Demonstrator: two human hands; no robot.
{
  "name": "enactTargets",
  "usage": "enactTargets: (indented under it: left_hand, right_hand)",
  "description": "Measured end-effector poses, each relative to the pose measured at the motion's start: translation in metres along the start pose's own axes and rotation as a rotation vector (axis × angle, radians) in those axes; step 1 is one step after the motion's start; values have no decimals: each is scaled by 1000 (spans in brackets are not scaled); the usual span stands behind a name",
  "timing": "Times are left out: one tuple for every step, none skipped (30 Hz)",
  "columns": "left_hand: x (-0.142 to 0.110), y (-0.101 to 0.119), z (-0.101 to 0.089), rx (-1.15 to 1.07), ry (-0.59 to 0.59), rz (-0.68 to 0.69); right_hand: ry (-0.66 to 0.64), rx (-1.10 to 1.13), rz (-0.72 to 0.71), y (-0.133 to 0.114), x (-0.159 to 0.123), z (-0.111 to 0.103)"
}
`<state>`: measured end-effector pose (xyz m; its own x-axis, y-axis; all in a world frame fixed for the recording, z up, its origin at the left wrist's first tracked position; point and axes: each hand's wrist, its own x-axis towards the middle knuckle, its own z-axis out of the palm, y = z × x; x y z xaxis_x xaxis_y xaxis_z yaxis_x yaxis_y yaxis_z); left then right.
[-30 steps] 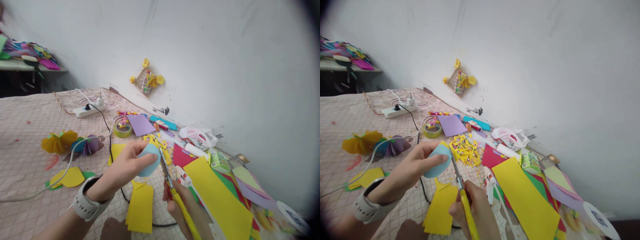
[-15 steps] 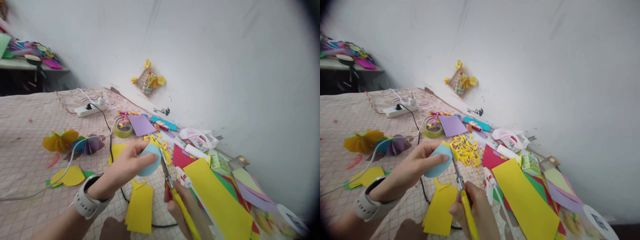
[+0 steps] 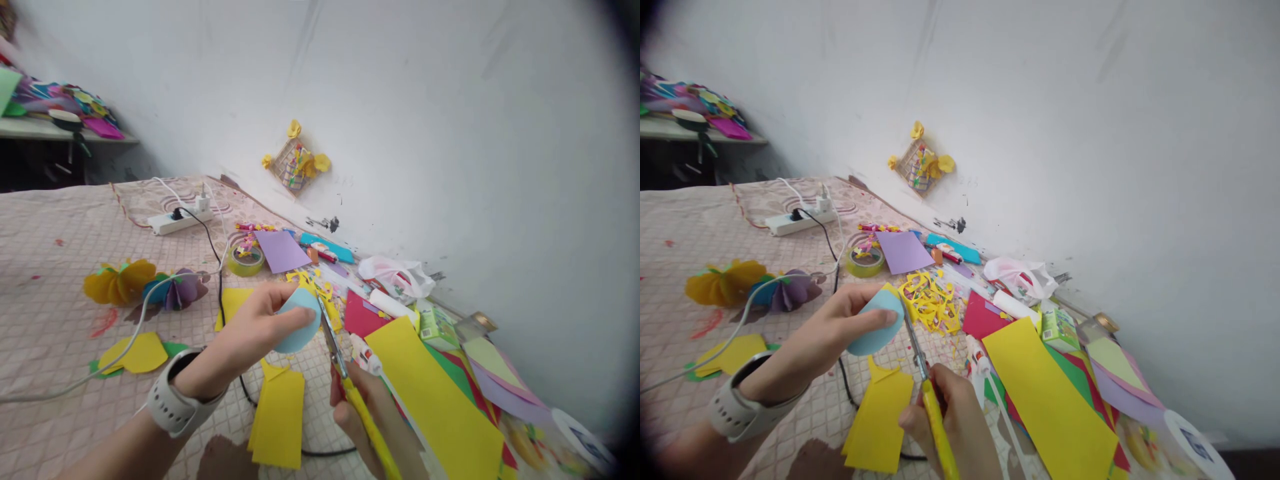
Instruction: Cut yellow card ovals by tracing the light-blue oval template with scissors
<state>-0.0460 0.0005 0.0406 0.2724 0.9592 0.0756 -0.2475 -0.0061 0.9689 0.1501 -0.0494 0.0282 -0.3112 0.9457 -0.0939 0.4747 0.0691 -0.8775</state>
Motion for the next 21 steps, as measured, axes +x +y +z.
enactTargets:
  left_hand:
    - [0, 0, 0, -2, 3, -3]
    - [0, 0, 0, -2, 6, -5]
    - [0, 0, 0, -4, 7, -7]
    - [0, 0, 0, -7, 9, -7]
    - [0, 0, 0, -11, 9, -8]
    - [0, 0, 0, -13, 11, -8]
    - [0, 0, 0, -16, 13, -8]
    - [0, 0, 0, -19, 15, -10]
    - [-1, 0, 1, -24, 15, -12]
    - [-1, -1, 1, -32, 13, -7]
    - [-1, -1, 0, -44, 15, 4]
    - [-1, -1, 0, -61, 23, 23]
    - [-1, -1, -2, -84, 46, 49]
    - [-1, 0, -4, -109, 88, 80]
    - [-1, 0, -6, -137, 150, 113]
    - [0, 0, -9, -163, 220, 144]
    - [1, 0, -11, -180, 285, 169]
    - [2, 0, -14, -183, 331, 184]
    - [3, -1, -14, -168, 346, 186]
    - [4, -2, -14, -133, 322, 169]
    - [5, -4, -12, -75, 262, 138]
  right_hand:
    - [-3, 0, 0, 1, 0, 0]
    - [-8, -2, -2, 2, 1, 0]
    - [-15, -5, -6, 3, 1, -1]
    - [-20, -8, -11, 4, 2, -1]
    - [-22, -8, -16, 5, 2, -1]
    - [-22, -4, -19, 7, 3, -1]
    - [-24, 1, -21, 8, 3, -1]
    - [-25, 6, -20, 10, 3, -1]
    - [-27, 11, -20, 12, 3, -1]
    - [-30, 15, -25, 15, 3, -2]
    - [-31, 19, -31, 18, 3, -2]
    - [-28, 24, -36, 22, 3, -3]
    - [-16, 34, -35, 25, 3, -4]
    - [-4, 43, -37, 29, 3, -5]
    - [3, 48, -42, 33, 4, -6]
    - [10, 49, -50, 36, 5, -7]
    - [22, 52, -65, 39, 6, -8]
    - [56, 67, -86, 42, 7, -10]
    - [118, 98, -109, 43, 9, -10]
    - [201, 146, -132, 44, 10, -11]
    - [292, 200, -151, 45, 11, -11]
